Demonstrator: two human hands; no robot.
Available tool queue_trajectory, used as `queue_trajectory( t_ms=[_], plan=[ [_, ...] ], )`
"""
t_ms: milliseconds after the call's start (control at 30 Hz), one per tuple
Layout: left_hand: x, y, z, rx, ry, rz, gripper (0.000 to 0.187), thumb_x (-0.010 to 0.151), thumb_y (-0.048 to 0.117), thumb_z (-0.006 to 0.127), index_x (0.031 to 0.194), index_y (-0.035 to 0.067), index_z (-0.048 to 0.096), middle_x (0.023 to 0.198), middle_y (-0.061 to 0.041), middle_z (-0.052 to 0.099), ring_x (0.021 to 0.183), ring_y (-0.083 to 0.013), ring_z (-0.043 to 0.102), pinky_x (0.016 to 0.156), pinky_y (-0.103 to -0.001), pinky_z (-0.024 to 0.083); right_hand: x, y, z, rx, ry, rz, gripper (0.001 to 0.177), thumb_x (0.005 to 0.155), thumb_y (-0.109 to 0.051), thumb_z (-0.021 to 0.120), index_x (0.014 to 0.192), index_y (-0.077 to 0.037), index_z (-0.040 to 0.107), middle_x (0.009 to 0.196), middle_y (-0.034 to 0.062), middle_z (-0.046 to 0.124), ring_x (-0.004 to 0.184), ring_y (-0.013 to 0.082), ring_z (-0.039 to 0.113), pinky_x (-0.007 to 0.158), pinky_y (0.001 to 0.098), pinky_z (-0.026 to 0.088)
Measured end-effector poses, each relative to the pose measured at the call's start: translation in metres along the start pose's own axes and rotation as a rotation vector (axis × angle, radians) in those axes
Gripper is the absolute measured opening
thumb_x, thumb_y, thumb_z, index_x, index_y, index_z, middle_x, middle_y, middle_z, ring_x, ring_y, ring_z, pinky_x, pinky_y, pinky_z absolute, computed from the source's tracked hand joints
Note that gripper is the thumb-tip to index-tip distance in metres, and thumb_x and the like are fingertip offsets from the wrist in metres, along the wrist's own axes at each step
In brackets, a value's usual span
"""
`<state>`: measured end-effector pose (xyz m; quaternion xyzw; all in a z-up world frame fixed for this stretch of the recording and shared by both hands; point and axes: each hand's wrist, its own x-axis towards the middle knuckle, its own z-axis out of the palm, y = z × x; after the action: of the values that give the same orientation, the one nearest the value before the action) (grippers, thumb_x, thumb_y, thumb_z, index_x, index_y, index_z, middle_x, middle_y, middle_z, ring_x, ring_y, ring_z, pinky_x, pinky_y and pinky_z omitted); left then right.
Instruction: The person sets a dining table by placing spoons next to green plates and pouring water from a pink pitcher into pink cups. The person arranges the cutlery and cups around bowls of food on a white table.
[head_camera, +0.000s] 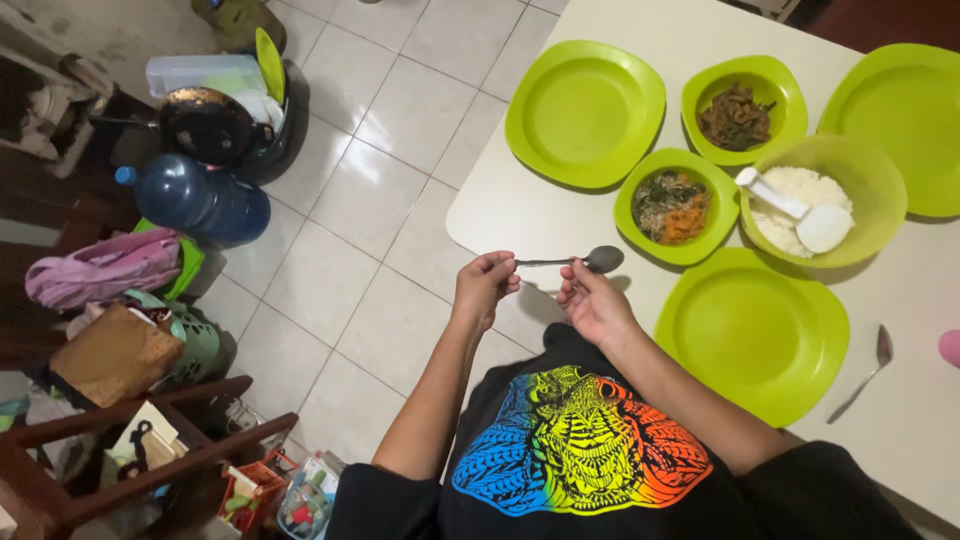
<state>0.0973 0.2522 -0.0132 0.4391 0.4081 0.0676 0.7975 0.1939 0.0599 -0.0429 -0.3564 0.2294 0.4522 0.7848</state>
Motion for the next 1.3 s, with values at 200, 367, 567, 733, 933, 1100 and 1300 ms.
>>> queue_trajectory(
  t_ms=[200, 367, 567, 733, 933, 1100, 1300],
  plan=[
    [0.061, 0.009, -0.007, 0.228, 0.073, 0.008, 0.024, 0.094, 0.016, 0.072, 0.11, -0.001, 0.072, 0.086, -0.004, 0.07, 0.072, -0.0122, 0.064, 0.066, -0.026, 0.055, 0.049, 0.0, 0.009, 0.055, 0.085, 0.012, 0.015, 0.1, -0.023, 0.066, 0.104, -0.009, 0.064, 0.09, 0.0019, 0.067, 0.077, 0.0126, 0.061, 0.072, 0.0306, 0.056],
    [0.133, 0.02, -0.009, 0.346, 0.017, -0.034, 0.027, 0.094, 0.019, 0.071, 0.112, -0.002, 0.073, 0.083, -0.003, 0.07, 0.07, -0.0108, 0.062, 0.062, -0.026, 0.05, 0.083, 0.002, 0.011, 0.142, 0.199, -0.009, 0.015, 0.099, -0.021, 0.068, 0.105, -0.008, 0.064, 0.091, 0.0031, 0.067, 0.078, 0.0136, 0.062, 0.075, 0.0314, 0.056],
    [0.218, 0.04, 0.014, 0.204, -0.168, -0.18, 0.035, 0.098, 0.011, 0.061, 0.13, -0.001, 0.052, 0.082, -0.012, 0.064, 0.065, -0.0187, 0.059, 0.058, -0.032, 0.05, 0.113, 0.007, 0.027, 0.223, 0.315, -0.151, 0.016, 0.097, -0.02, 0.07, 0.108, -0.008, 0.064, 0.095, 0.0036, 0.066, 0.084, 0.0151, 0.06, 0.075, 0.0327, 0.055],
    [0.264, 0.045, 0.033, 0.096, -0.318, -0.302, 0.022, 0.107, 0.01, 0.052, 0.116, -0.009, 0.045, 0.089, -0.017, 0.061, 0.071, -0.0241, 0.065, 0.059, -0.037, 0.057, 0.126, 0.006, 0.043, 0.273, 0.388, -0.265, 0.018, 0.096, -0.016, 0.07, 0.111, -0.009, 0.062, 0.103, 0.0035, 0.065, 0.089, 0.0168, 0.061, 0.076, 0.033, 0.054],
    [0.299, 0.046, 0.041, 0.058, -0.22, -0.41, 0.016, 0.106, 0.014, 0.048, 0.109, 0.001, 0.039, 0.094, -0.022, 0.062, 0.079, -0.0312, 0.071, 0.066, -0.043, 0.065, 0.138, -0.006, 0.066, 0.288, 0.423, -0.369, 0.019, 0.096, -0.016, 0.069, 0.112, -0.009, 0.062, 0.11, 0.0011, 0.067, 0.091, 0.0173, 0.063, 0.076, 0.0323, 0.054],
    [0.318, 0.053, 0.051, 0.068, -0.241, -0.427, 0.015, 0.106, 0.013, 0.048, 0.108, 0.003, 0.036, 0.094, -0.023, 0.063, 0.08, -0.0318, 0.072, 0.065, -0.043, 0.065, 0.152, -0.01, 0.074, 0.319, 0.449, -0.411, 0.018, 0.097, -0.016, 0.07, 0.111, -0.009, 0.063, 0.105, 0.0024, 0.067, 0.09, 0.0179, 0.063, 0.076, 0.0327, 0.054],
    [0.328, 0.064, 0.061, 0.096, -0.276, -0.437, 0.014, 0.107, 0.013, 0.047, 0.107, 0.003, 0.038, 0.094, -0.023, 0.066, 0.079, -0.03, 0.072, 0.066, -0.04, 0.066, 0.156, -0.007, 0.083, 0.353, 0.466, -0.416, 0.017, 0.096, -0.017, 0.07, 0.11, -0.01, 0.064, 0.103, 0.002, 0.068, 0.086, 0.0161, 0.063, 0.077, 0.0324, 0.054]
  ],
)
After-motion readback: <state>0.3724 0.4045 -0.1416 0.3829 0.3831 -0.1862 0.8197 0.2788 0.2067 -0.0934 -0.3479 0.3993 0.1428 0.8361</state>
